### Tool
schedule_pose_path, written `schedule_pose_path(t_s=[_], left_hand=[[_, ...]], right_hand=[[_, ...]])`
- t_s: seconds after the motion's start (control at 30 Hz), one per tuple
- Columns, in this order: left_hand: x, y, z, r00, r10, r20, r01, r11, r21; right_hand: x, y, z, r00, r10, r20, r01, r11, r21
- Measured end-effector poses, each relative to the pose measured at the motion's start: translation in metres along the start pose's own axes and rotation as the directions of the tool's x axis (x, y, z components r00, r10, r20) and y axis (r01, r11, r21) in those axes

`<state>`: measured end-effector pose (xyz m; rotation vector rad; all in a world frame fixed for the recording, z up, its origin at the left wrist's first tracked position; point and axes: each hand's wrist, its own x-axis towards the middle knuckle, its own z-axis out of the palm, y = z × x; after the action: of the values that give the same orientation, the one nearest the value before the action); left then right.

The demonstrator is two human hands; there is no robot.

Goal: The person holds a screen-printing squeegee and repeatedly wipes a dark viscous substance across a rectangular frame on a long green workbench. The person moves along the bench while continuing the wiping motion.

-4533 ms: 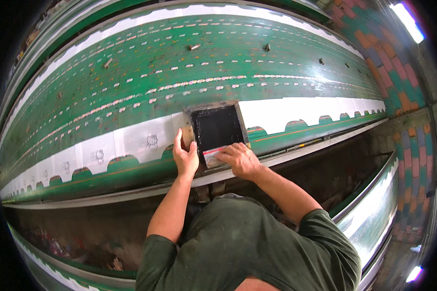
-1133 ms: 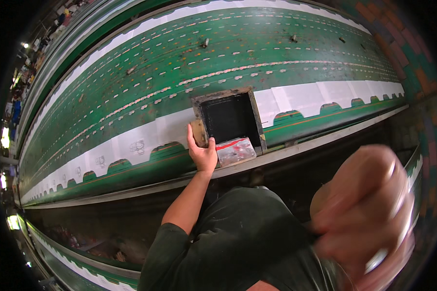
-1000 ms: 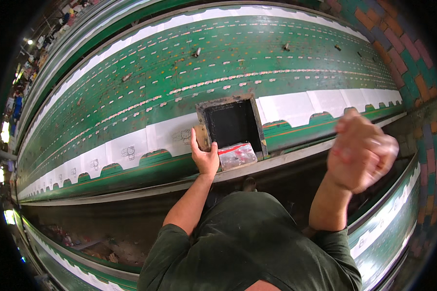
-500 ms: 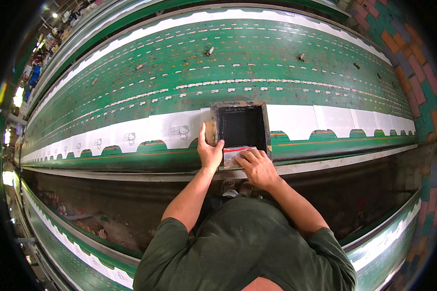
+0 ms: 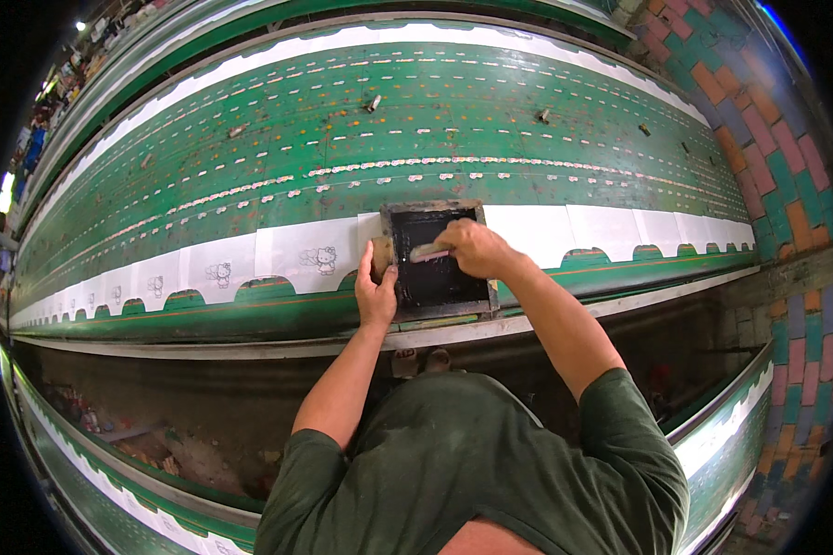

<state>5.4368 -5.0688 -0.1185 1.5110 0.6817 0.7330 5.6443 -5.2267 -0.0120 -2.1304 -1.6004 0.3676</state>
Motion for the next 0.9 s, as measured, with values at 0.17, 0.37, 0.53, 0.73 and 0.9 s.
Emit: schedule_pose_path(t_s=[0.17,0.37,0.53,0.73,0.9], left_hand=[[0.004,0.008,-0.010,0.995,-0.006,0.097,0.008,1.000,-0.019],[0.001,-0.002,-0.014,0.996,0.019,0.092,-0.018,1.000,-0.012],[0.001,-0.022,-0.008,0.996,0.062,0.061,-0.056,0.994,-0.093],[-0.004,-0.015,0.003,1.000,-0.011,0.028,0.016,0.978,-0.209],[-0.009,0.008,0.013,0.996,0.083,-0.025,-0.079,0.986,0.145]], right_hand=[[0.027,0.030,0.022,0.962,-0.026,-0.272,-0.007,0.992,-0.122],[0.000,0.005,0.039,0.974,-0.026,-0.223,-0.014,0.984,-0.177],[-0.046,-0.027,0.056,0.975,-0.082,-0.206,0.036,0.976,-0.216],[-0.091,-0.067,0.070,0.986,-0.072,-0.152,0.040,0.978,-0.205],[-0.103,-0.073,0.054,0.994,-0.009,-0.109,0.004,0.999,-0.042]])
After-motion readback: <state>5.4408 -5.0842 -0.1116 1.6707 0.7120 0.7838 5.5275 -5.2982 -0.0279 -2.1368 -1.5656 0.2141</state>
